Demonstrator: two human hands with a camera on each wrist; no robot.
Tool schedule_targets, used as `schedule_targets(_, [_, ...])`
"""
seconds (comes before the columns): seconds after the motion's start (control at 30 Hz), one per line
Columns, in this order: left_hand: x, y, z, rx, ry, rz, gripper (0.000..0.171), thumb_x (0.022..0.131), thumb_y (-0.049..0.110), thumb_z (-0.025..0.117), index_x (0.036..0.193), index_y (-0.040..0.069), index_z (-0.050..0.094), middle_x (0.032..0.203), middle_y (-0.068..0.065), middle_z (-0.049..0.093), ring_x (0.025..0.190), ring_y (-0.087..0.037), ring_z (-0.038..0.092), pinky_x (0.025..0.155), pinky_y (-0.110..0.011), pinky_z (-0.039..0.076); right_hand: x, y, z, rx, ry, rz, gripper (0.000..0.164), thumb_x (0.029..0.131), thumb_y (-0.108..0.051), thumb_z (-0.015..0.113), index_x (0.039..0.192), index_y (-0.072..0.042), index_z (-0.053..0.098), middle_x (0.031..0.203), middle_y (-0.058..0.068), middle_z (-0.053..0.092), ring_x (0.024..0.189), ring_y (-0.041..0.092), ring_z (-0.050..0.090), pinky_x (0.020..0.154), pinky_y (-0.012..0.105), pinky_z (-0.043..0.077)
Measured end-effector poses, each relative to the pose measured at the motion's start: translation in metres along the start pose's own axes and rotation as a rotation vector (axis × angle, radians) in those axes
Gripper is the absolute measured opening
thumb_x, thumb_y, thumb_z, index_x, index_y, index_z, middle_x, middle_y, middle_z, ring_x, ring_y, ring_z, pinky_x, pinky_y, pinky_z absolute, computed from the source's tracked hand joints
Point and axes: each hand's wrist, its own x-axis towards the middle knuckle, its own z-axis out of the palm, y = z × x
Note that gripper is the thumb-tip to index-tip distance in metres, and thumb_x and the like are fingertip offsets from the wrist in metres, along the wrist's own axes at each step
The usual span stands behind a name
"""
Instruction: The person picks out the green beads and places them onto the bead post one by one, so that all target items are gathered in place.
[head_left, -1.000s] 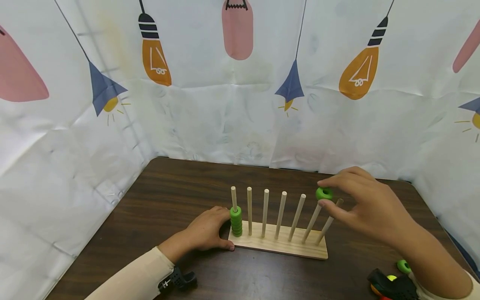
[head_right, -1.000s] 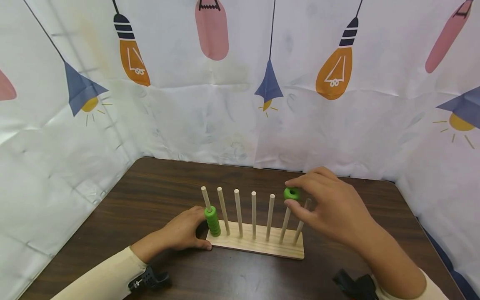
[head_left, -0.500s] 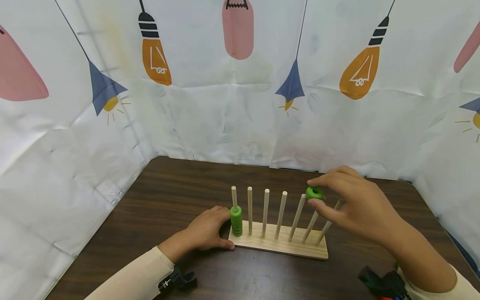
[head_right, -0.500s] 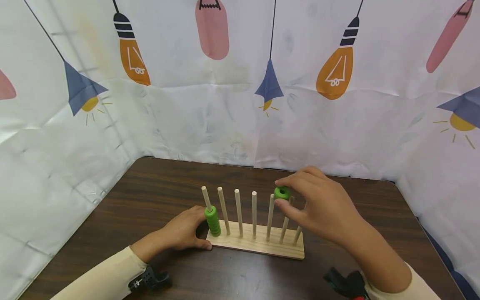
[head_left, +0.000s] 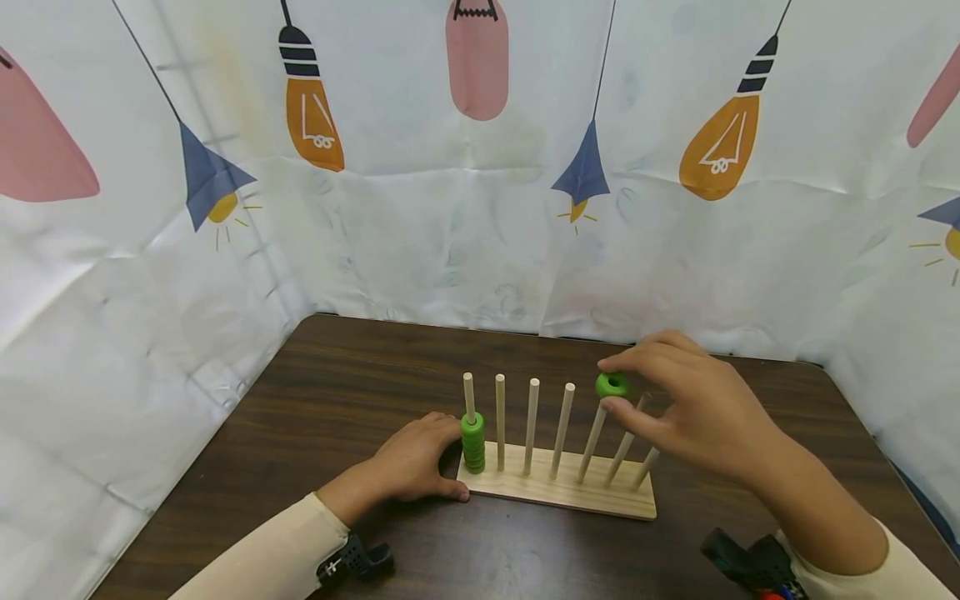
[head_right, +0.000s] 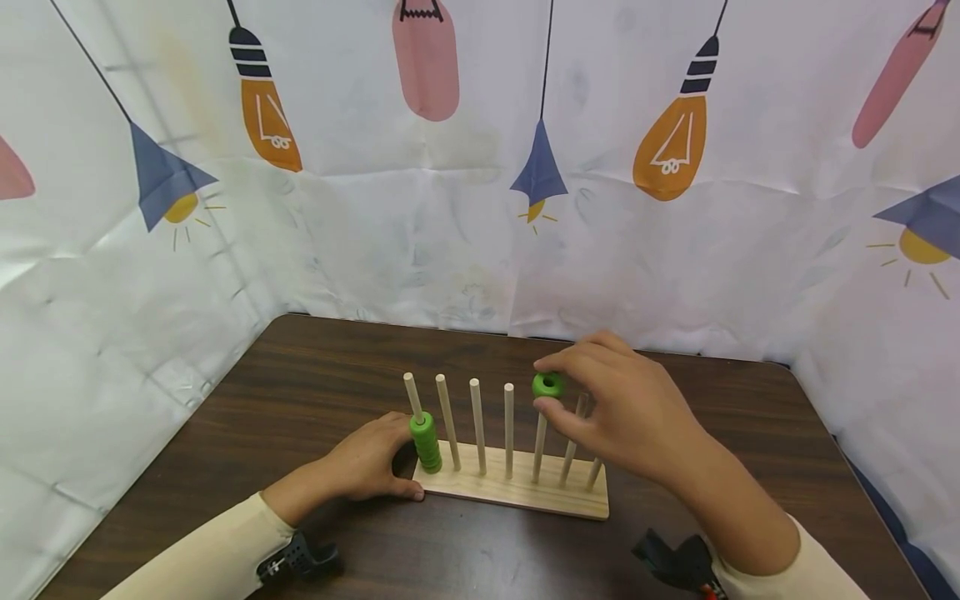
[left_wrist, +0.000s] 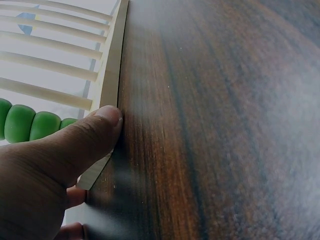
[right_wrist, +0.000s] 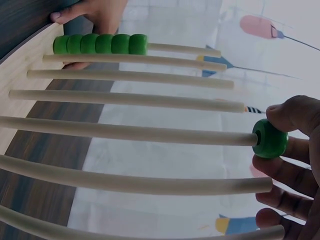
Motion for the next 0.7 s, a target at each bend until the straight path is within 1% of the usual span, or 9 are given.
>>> schedule_targets(0.1, [0.0, 0.001, -0.001, -0.003, 0.001, -0.001, 0.064, 0.071, 0.055, 0.09, 0.12, 0.024, 0.063, 0.12, 0.006, 0.064, 0.119, -0.021, 0.056, 0.1, -0.047, 0.048, 0.002, -0.001, 0.001, 0.009, -0.003, 0.001, 0.036, 0.083, -0.023, 0.083, 0.118, -0.023, 0.072, 0.112, -0.014, 0.069, 0.1, 0.007, 0.06, 0.073, 0.023, 0.051])
schedule_targets(0.17, [0.0, 0.001, -0.001, -0.005, 0.0, -0.001, 0.064, 0.071, 0.055, 0.09, 0.12, 0.025, 0.063, 0.12, 0.006, 0.064, 0.119, -0.021, 0.056, 0.1, -0.046, 0.048, 0.003, -0.001, 0.003, 0.013, -0.003, 0.0, 0.038, 0.082, -0.021, 0.084, 0.117, -0.023, 0.072, 0.112, -0.014, 0.069, 0.098, 0.006, 0.059, 0.073, 0.02, 0.049])
schedule_targets(0.23, [0.0, 0.001, -0.001, -0.004, 0.001, 0.001, 0.064, 0.071, 0.055, 0.09, 0.12, 0.025, 0.063, 0.12, 0.006, 0.064, 0.118, -0.02, 0.056, 0.099, -0.046, 0.049, 0.004, -0.002, 0.004, 0.014, -0.004, -0.003, 0.039, 0.081, -0.021, 0.085, 0.117, -0.023, 0.072, 0.112, -0.014, 0.069, 0.097, 0.006, 0.059, 0.071, 0.019, 0.048])
schedule_targets(0.37, [0.0, 0.001, -0.001, -0.005, 0.001, 0.003, 0.063, 0.071, 0.054, 0.091, 0.12, 0.024, 0.063, 0.119, 0.006, 0.064, 0.118, -0.02, 0.056, 0.099, -0.046, 0.049, 0.007, -0.003, 0.006, 0.021, -0.007, -0.007, 0.039, 0.08, -0.02, 0.085, 0.117, -0.022, 0.072, 0.113, -0.013, 0.069, 0.099, 0.008, 0.06, 0.067, 0.023, 0.05])
schedule_targets(0.6, [0.0, 0.002, -0.001, -0.01, -0.001, 0.003, 0.063, 0.071, 0.054, 0.09, 0.119, 0.026, 0.063, 0.121, 0.006, 0.063, 0.119, -0.02, 0.056, 0.099, -0.047, 0.048, 0.014, -0.005, 0.011, 0.045, 0.012, -0.038, 0.038, 0.08, -0.019, 0.086, 0.116, -0.02, 0.072, 0.111, -0.011, 0.07, 0.1, 0.011, 0.061, 0.072, 0.034, 0.055])
schedule_targets(0.7, [0.0, 0.001, -0.001, -0.007, 0.001, 0.004, 0.062, 0.071, 0.054, 0.091, 0.119, 0.026, 0.063, 0.122, 0.006, 0.064, 0.119, -0.02, 0.056, 0.099, -0.047, 0.049, 0.016, -0.006, 0.013, 0.051, 0.016, -0.044, 0.039, 0.079, -0.018, 0.087, 0.115, -0.019, 0.072, 0.108, -0.011, 0.07, 0.097, 0.01, 0.061, 0.071, 0.033, 0.054])
